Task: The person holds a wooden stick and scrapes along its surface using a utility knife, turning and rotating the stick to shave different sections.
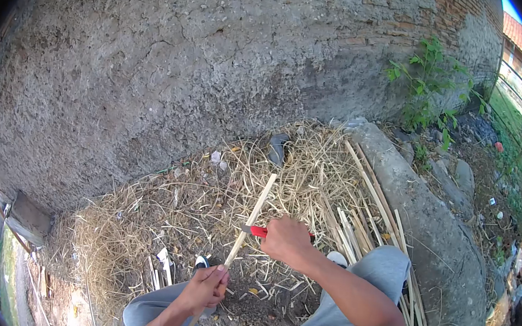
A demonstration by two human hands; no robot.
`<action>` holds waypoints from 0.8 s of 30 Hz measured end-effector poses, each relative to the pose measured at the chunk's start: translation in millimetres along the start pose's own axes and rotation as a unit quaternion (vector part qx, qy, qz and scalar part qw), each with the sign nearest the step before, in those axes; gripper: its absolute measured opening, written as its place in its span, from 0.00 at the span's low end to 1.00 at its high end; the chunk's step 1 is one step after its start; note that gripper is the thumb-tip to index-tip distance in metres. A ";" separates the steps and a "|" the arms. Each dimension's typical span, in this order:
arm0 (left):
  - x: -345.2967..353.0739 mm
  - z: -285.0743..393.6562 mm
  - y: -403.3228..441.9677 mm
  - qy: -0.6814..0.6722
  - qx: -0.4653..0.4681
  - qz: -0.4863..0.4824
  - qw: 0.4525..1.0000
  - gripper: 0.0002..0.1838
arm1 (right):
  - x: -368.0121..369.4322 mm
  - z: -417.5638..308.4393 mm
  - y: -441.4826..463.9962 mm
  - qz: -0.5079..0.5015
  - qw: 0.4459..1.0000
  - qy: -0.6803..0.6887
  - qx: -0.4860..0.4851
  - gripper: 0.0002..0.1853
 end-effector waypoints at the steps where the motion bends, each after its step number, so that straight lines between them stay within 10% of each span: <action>1: 0.5 1.3 1.6 -0.001 0.000 0.001 1.000 0.19 | 1.4 -0.1 -1.4 -0.001 1.000 -0.001 -0.001 0.14; 10: 11.5 4.8 7.1 -0.148 -0.068 -0.060 0.985 0.19 | -7.1 3.3 -4.1 0.016 1.000 -0.012 0.003 0.13; 24: 18.3 -20.8 0.5 0.196 0.119 0.024 0.973 0.21 | 6.0 14.9 24.9 0.038 0.998 0.014 0.044 0.10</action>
Point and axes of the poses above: each hand's wrist, its own y-axis towards the middle knuckle, its own x-axis out of the palm, z = x × y, the point moved 3 cm from there along y, towards the middle knuckle, and after that the axes turned 12 degrees about x, right-handed, at the moved point
